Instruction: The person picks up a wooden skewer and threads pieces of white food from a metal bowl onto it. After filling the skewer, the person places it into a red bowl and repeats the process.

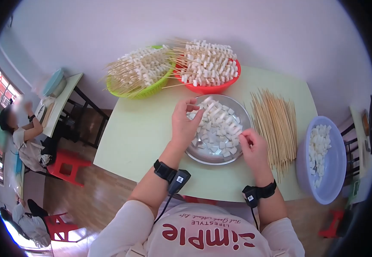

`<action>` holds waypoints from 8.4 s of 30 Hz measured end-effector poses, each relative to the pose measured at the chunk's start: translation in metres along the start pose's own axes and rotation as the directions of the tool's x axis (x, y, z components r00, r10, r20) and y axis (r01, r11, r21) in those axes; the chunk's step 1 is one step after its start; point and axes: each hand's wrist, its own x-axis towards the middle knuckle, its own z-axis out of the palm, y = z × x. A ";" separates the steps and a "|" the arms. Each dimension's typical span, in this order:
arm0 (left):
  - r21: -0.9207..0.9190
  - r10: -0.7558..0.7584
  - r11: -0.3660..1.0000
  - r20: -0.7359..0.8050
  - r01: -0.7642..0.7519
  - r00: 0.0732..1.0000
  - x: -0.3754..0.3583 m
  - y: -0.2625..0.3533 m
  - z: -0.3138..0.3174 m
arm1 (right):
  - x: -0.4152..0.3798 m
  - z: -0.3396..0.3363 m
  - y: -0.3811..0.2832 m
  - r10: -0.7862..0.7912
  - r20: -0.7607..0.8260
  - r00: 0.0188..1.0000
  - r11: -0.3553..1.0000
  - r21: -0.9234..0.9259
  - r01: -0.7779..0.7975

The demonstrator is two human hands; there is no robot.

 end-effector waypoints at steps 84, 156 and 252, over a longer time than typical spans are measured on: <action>0.059 -0.385 0.918 0.371 0.392 0.845 -0.004 -0.002 -0.014 | 0.024 -0.045 0.047 -0.011 -0.555 0.832 0.846 -0.449 -0.288; 0.048 0.039 0.997 0.245 -0.052 0.969 -0.010 0.005 -0.010 | 0.003 0.026 -0.031 0.069 0.192 0.979 0.993 0.085 -0.086; -0.409 0.251 0.911 0.461 -0.047 0.851 -0.042 0.068 0.023 | -0.051 -0.060 -0.029 0.321 0.032 0.946 0.718 0.643 -0.265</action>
